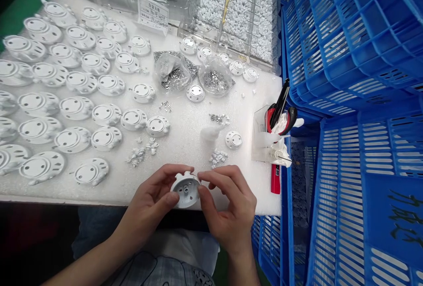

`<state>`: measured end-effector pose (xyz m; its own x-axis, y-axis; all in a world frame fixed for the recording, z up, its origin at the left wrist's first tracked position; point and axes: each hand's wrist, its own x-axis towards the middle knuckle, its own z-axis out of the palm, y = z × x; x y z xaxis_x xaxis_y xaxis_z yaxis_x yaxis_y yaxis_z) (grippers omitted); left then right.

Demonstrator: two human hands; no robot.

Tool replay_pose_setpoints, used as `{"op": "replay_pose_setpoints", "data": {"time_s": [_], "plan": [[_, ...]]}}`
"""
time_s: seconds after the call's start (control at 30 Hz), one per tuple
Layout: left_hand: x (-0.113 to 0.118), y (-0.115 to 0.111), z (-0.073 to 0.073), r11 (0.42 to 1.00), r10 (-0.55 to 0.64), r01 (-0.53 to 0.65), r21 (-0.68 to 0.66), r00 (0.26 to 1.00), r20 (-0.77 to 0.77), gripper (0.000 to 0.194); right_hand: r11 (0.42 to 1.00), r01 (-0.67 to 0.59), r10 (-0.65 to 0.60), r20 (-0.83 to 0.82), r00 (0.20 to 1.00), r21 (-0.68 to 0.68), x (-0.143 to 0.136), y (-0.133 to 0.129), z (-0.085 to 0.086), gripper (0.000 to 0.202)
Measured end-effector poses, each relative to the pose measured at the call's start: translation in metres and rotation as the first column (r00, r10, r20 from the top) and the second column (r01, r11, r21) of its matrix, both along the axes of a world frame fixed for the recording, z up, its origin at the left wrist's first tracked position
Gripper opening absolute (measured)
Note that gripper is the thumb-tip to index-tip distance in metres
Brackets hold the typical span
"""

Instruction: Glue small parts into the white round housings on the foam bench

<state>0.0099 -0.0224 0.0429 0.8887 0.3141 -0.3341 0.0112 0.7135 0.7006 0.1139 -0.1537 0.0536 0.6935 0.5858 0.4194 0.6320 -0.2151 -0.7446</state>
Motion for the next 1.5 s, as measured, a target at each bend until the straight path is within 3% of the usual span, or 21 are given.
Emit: {"op": "replay_pose_setpoints", "data": {"time_s": [0.1, 0.23, 0.4, 0.57, 0.7, 0.83, 0.93, 0.97, 1.03, 1.07, 1.1, 1.17, 1.2, 1.27, 1.37, 1.5], "plan": [[-0.005, -0.002, -0.001, 0.986, 0.006, -0.010, 0.167, 1.000, 0.028, 0.025, 0.998, -0.061, 0.061, 0.005, 0.998, 0.003, -0.001, 0.000, 0.001, 0.022], [-0.013, 0.001, -0.001, 0.924, -0.019, -0.018, 0.381, 0.996, 0.092, 0.031, 0.990, -0.112, 0.104, 0.100, 0.990, 0.084, -0.002, -0.002, 0.001, 0.031], [-0.021, 0.008, 0.003, 0.872, -0.041, 0.001, 0.489, 0.997, 0.072, 0.035, 0.986, -0.126, 0.110, 0.138, 0.984, 0.113, -0.005, -0.002, -0.003, 0.037], [-0.027, 0.008, 0.002, 0.872, -0.016, 0.023, 0.488, 1.000, -0.018, 0.027, 0.983, -0.142, 0.131, 0.097, 0.987, 0.116, -0.008, -0.004, -0.008, 0.038], [-0.030, 0.012, 0.003, 0.886, -0.087, 0.102, 0.451, 0.995, -0.054, 0.022, 0.984, -0.131, 0.121, 0.086, 0.989, 0.124, -0.013, -0.006, -0.013, 0.041], [-0.032, 0.018, 0.007, 0.957, -0.251, 0.254, 0.141, 0.967, -0.037, 0.029, 0.975, -0.151, 0.127, 0.147, 0.981, 0.163, -0.016, -0.005, -0.015, 0.042], [-0.034, 0.022, 0.011, 0.955, -0.294, 0.294, -0.034, 0.956, 0.020, 0.039, 0.960, -0.207, 0.172, 0.188, 0.967, 0.188, -0.016, -0.003, -0.018, 0.042], [-0.035, 0.023, 0.013, 0.958, -0.287, 0.287, -0.010, 0.958, 0.010, 0.040, 0.955, -0.223, 0.186, 0.192, 0.964, 0.195, -0.015, -0.002, -0.020, 0.040], [-0.040, 0.028, 0.014, 0.952, -0.237, 0.242, 0.189, 0.970, -0.050, 0.038, 0.956, -0.213, 0.177, 0.180, 0.968, 0.204, -0.016, -0.001, -0.026, 0.031], [-0.044, 0.031, 0.013, 0.913, -0.188, 0.205, 0.352, 0.979, -0.083, 0.036, 0.961, -0.183, 0.150, 0.163, 0.975, 0.208, -0.016, -0.001, -0.029, 0.027], [-0.049, 0.035, 0.012, 0.830, -0.127, 0.161, 0.533, 0.987, -0.100, 0.033, 0.966, -0.148, 0.121, 0.136, 0.983, 0.212, -0.017, 0.000, -0.031, 0.025], [-0.060, 0.041, 0.009, 0.541, -0.003, 0.067, 0.838, 0.997, -0.077, 0.034, 0.970, -0.076, 0.063, 0.066, 0.996, 0.231, -0.018, 0.001, -0.034, 0.025], [-0.065, 0.044, 0.007, 0.379, 0.031, 0.034, 0.925, 0.998, -0.050, 0.035, 0.969, -0.049, 0.044, 0.027, 0.999, 0.244, -0.019, 0.002, -0.034, 0.026], [-0.075, 0.047, 0.002, 0.151, 0.046, 0.059, 0.987, 0.997, -0.067, 0.038, 0.963, -0.002, 0.013, -0.040, 0.999, 0.269, -0.020, 0.004, -0.034, 0.027], [-0.082, 0.046, -0.001, -0.060, 0.061, 0.143, 0.988, 0.988, -0.139, 0.034, 0.953, 0.049, -0.029, -0.070, 0.997, 0.297, -0.021, 0.005, -0.034, 0.027], [-0.085, 0.049, -0.001, -0.212, 0.073, 0.165, 0.963, 0.986, -0.153, 0.034, 0.945, 0.061, -0.034, -0.089, 0.995, 0.321, -0.022, 0.005, -0.036, 0.029]]}}
